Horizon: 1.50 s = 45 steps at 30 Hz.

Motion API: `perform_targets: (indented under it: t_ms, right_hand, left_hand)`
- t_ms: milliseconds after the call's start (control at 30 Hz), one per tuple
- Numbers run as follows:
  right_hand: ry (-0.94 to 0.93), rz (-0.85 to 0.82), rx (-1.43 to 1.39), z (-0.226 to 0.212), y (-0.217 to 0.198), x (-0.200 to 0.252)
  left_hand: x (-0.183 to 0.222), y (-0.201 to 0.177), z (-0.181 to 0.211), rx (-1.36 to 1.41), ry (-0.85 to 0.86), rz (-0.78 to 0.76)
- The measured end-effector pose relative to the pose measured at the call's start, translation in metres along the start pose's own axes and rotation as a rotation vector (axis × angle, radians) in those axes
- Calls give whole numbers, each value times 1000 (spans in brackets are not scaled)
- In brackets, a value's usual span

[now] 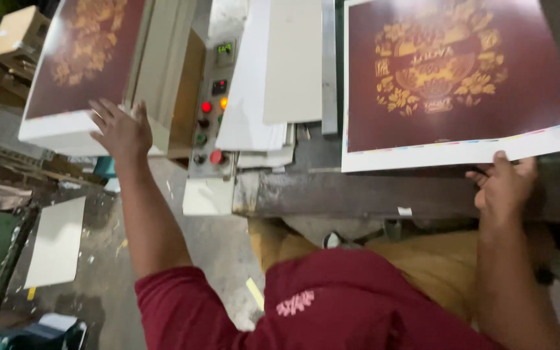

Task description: Feeding printed cardboard sheets into a finishing or folding machine in a production environment.

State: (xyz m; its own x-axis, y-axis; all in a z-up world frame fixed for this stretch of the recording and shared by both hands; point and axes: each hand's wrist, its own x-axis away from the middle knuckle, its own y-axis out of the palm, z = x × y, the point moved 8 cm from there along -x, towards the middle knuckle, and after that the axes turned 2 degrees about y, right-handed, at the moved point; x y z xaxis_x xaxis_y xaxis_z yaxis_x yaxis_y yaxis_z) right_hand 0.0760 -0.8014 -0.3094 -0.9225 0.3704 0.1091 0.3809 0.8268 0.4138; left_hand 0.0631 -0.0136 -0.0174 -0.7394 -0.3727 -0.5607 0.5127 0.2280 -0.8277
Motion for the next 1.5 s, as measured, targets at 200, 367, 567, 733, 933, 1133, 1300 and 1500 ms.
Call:
perform_targets:
  t_ms: [200, 367, 567, 733, 933, 1133, 1300, 1500]
  right_hand:
    - [102, -33, 151, 26, 40, -96]
    - [128, -120, 132, 46, 70, -172]
    - [261, -34, 192, 60, 87, -191]
    - [243, -109, 239, 47, 91, -118]
    - [253, -348, 220, 60, 110, -40]
    - [341, -489, 291, 39, 181, 31]
    - [398, -574, 294, 57, 202, 57]
    - [426, -608, 314, 68, 204, 69]
  left_hand:
    - [-7, 23, -50, -58, -44, -233]
    - [-29, -18, -46, -33, 82, -284]
    - [-51, -5, -49, -72, 117, -387]
    - [-46, -17, -20, -374, 245, -181]
    - [-46, -32, -5, -352, 233, -99]
    - [22, -45, 93, -114, 299, -182]
    - [16, -35, 52, 64, 20, -282]
    - [22, -35, 49, -174, 367, -223]
